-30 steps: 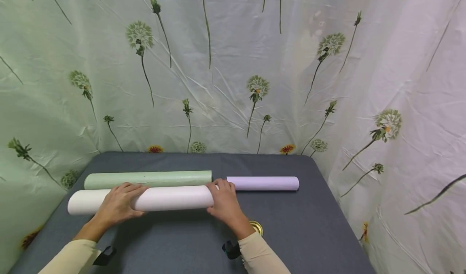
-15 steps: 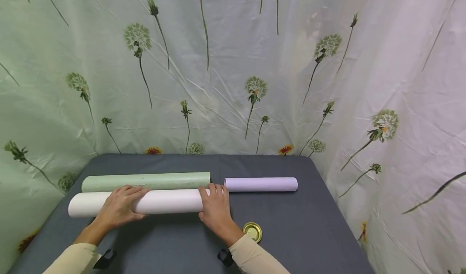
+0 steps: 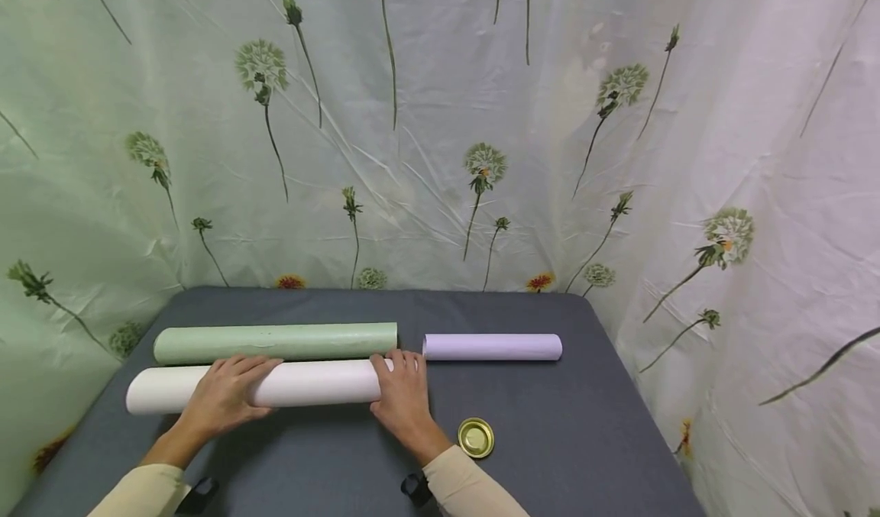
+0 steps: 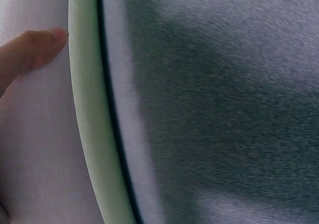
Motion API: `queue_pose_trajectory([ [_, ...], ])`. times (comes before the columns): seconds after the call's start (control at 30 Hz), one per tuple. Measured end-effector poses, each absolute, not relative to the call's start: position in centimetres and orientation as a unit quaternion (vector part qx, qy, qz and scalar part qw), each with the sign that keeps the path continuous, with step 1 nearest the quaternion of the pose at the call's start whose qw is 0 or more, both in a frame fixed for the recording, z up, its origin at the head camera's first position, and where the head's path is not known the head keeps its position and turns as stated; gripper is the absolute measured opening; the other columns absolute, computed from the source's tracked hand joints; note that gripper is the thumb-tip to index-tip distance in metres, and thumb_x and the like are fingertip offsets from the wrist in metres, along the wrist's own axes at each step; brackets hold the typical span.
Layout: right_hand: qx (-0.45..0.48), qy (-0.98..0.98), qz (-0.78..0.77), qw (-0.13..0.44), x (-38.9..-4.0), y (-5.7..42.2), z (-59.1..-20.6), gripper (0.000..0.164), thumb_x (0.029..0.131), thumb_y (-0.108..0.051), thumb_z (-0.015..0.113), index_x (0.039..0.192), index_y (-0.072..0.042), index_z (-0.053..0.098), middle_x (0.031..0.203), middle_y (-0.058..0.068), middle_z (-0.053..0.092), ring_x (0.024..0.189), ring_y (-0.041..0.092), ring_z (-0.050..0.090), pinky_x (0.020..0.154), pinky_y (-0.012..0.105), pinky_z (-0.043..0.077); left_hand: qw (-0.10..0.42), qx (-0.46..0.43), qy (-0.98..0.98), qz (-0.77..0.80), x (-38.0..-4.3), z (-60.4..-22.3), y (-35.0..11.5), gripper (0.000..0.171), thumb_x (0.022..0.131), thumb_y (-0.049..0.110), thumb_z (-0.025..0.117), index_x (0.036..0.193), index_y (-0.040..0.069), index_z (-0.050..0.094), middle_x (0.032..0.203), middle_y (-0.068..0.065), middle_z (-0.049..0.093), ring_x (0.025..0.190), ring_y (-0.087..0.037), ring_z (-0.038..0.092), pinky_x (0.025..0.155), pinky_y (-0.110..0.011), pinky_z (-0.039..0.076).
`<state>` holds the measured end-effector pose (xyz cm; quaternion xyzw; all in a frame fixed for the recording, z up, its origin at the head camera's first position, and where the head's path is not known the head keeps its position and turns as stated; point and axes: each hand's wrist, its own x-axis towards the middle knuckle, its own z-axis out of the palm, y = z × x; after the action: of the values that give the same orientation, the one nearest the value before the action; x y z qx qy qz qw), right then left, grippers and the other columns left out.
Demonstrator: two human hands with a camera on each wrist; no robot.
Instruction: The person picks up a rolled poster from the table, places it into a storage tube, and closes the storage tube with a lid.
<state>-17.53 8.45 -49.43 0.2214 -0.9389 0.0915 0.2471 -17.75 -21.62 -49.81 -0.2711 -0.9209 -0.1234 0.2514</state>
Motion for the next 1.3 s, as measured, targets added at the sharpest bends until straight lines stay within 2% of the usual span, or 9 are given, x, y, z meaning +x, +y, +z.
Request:
queue_pose_trajectory([
  [0.27,0.21,-0.949,0.096,0.217,-17.7,8.1,-50.8,0.068,0.054,-0.025,0.092,0.115,-0.019,0.063,0.107,0.003,0.057,0.102,0.023,0.054,0.094,0.044,0.039,0.219,-0.257,-0.933,-0.122,-17.9,-51.7,-21.9,0.074,0.05,0.033,0.093,0.116,0.01,0.068,0.105,-0.007,0.065,0.097,-0.03,0.057,0.081,-0.055,0.043],
  [0.57,0.201,-0.943,0.11,0.241,-18.5,6.6,-52.4,0.071,0.045,-0.024,0.095,0.11,-0.019,0.065,0.102,0.003,0.058,0.096,0.021,0.056,0.09,0.041,0.04,0.228,-0.243,-0.935,-0.121,-17.9,-52.5,-23.1,0.076,0.046,0.027,0.094,0.115,0.01,0.067,0.105,-0.008,0.065,0.098,-0.031,0.057,0.081,-0.057,0.042],
  [0.87,0.189,-0.949,0.118,0.224,-18.6,5.6,-53.6,0.067,0.048,-0.022,0.094,0.109,-0.019,0.066,0.101,0.002,0.059,0.097,0.022,0.055,0.092,0.042,0.039,0.198,-0.214,-0.946,-0.142,-17.7,-53.5,-23.5,0.075,0.048,0.022,0.094,0.117,0.008,0.066,0.111,-0.011,0.065,0.103,-0.036,0.056,0.085,-0.06,0.039],
  [1.13,0.182,-0.949,0.129,0.222,-18.7,5.5,-54.2,0.065,0.049,-0.022,0.092,0.108,-0.019,0.067,0.101,0.002,0.059,0.096,0.021,0.056,0.091,0.041,0.04,0.205,-0.221,-0.944,-0.137,-17.8,-54.2,-23.6,0.077,0.049,0.025,0.093,0.119,0.009,0.065,0.112,-0.011,0.064,0.103,-0.036,0.055,0.086,-0.06,0.039],
  [1.3,0.182,-0.948,0.135,0.223,-18.7,5.4,-54.3,0.064,0.049,-0.022,0.092,0.108,-0.02,0.067,0.1,0.001,0.059,0.096,0.021,0.055,0.091,0.041,0.04,0.188,-0.209,-0.951,-0.133,-17.9,-54.2,-23.7,0.077,0.05,0.027,0.093,0.12,0.009,0.065,0.113,-0.011,0.063,0.104,-0.037,0.055,0.088,-0.06,0.038],
])
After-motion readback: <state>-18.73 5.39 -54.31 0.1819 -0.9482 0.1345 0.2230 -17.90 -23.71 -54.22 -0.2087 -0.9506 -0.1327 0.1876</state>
